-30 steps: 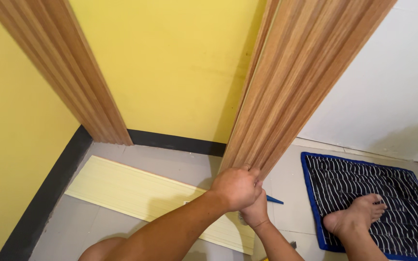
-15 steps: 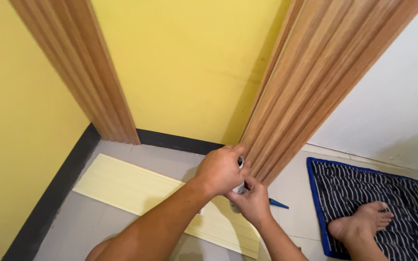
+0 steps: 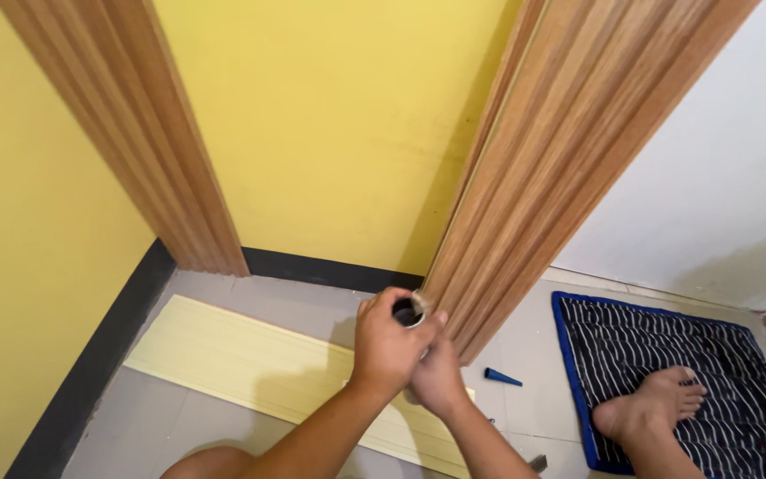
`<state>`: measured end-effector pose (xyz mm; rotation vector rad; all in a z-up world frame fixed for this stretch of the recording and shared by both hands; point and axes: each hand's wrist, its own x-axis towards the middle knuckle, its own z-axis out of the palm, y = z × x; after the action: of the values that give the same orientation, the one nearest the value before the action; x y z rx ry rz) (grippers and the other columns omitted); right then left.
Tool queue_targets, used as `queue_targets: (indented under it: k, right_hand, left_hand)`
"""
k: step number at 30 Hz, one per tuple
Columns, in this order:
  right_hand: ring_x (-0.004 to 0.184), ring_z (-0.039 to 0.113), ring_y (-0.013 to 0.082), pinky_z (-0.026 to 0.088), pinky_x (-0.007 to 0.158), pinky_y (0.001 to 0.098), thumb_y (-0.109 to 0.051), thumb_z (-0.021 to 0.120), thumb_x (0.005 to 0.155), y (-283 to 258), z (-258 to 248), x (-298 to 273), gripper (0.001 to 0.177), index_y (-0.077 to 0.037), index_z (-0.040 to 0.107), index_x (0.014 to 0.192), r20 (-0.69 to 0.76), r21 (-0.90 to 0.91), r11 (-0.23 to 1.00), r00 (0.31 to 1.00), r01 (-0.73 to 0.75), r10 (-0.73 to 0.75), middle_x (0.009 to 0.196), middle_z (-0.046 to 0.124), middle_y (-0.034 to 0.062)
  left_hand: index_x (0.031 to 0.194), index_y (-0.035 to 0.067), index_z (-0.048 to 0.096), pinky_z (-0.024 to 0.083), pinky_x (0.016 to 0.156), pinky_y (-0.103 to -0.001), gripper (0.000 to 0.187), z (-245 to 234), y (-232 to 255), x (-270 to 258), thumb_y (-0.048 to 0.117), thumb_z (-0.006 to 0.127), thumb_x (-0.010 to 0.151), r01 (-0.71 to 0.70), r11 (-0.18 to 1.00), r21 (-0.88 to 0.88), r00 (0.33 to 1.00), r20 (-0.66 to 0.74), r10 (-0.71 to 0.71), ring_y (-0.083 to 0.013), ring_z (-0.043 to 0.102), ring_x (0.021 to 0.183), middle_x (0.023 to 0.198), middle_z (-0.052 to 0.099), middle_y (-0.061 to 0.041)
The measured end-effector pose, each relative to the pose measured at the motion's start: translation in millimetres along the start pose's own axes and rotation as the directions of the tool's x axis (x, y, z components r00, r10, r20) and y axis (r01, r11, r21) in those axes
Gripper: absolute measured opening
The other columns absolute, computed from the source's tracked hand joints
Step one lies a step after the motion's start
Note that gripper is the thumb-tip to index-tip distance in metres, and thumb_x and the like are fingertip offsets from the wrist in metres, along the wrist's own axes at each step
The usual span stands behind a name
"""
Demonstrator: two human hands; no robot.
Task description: The person positions wooden wall panels against a yellow wall, then sits on the floor to apply adhesive from a tube onto a panel using a small blue tool to spread it. The person continues applying glue along the panel's length.
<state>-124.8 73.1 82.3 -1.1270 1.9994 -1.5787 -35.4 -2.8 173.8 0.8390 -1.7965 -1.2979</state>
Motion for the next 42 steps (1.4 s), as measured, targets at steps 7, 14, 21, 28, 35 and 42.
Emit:
queue_targets:
  k: [7,14,21,28,35,42]
  right_hand:
    - [0.087,0.076,0.0173,0.059,0.076,0.0348,-0.012,0.077,0.074,-39.5,19.9,-3.8,0.043,-0.005,0.069,0.116,-0.059,-0.097,0.986,0.990,-0.134,0.129,0.092,0.079,0.0104]
    - [0.079,0.077,0.0158,0.060,0.072,0.0323,-0.017,0.081,0.077,-46.1,22.3,8.6,0.034,-0.003,0.071,0.106,-0.031,-0.117,0.993,0.999,-0.010,0.007,0.083,0.079,0.0104]
    - [0.078,0.074,0.0142,0.060,0.071,0.0327,-0.014,0.082,0.074,-44.9,18.9,17.6,0.032,-0.001,0.071,0.102,0.028,-0.103,0.991,0.996,-0.085,0.088,0.084,0.079,0.0093]
    - [0.093,0.069,0.0221,0.056,0.078,0.0343,-0.007,0.071,0.085,-49.6,36.6,4.7,0.036,0.006,0.062,0.118,-0.203,-0.129,0.935,0.914,0.330,-0.351,0.103,0.071,0.0162]
    - [0.069,0.076,0.0183,0.058,0.065,0.0343,-0.008,0.077,0.075,-24.7,40.1,-7.0,0.015,0.002,0.074,0.086,-0.187,-0.226,0.973,0.982,-0.041,-0.002,0.077,0.077,0.0178]
    - [0.073,0.072,0.0145,0.057,0.067,0.0329,-0.008,0.076,0.078,5.3,31.3,4.0,0.014,0.001,0.074,0.087,0.058,-0.029,0.994,0.992,-0.106,0.108,0.079,0.078,0.0116]
  left_hand:
    - [0.098,0.002,0.064,0.056,0.062,-0.032,0.041,-16.8,-17.0,6.0,0.021,0.088,0.070,0.224,0.951,-0.213,0.961,0.211,-0.179,-0.0130,0.064,0.068,0.078,0.073,-0.008]
    - [0.095,0.003,0.064,0.055,0.056,-0.031,0.038,-20.9,-8.3,10.8,0.020,0.088,0.072,0.216,0.952,-0.217,0.976,0.071,-0.205,-0.0098,0.062,0.063,0.074,0.070,-0.006]
    - [0.096,0.002,0.064,0.055,0.056,-0.032,0.034,-23.4,0.3,16.2,0.016,0.085,0.073,0.230,0.944,-0.235,0.973,0.047,-0.225,-0.0115,0.064,0.062,0.074,0.073,-0.008]
    - [0.096,0.003,0.065,0.058,0.063,-0.032,0.030,-23.5,9.9,10.7,0.016,0.082,0.075,0.093,0.982,-0.166,0.989,-0.102,-0.111,-0.0154,0.071,0.068,0.078,0.076,-0.010]
    - [0.094,0.004,0.067,0.058,0.064,-0.035,0.028,-17.4,-4.8,11.2,0.016,0.081,0.073,0.115,0.990,-0.079,0.979,-0.158,-0.127,-0.0211,0.073,0.068,0.077,0.075,-0.013]
    - [0.095,0.005,0.064,0.057,0.063,-0.035,0.028,-14.5,-11.3,10.7,0.013,0.079,0.073,0.180,0.976,-0.121,0.981,-0.048,-0.187,-0.0196,0.069,0.066,0.075,0.072,-0.012]
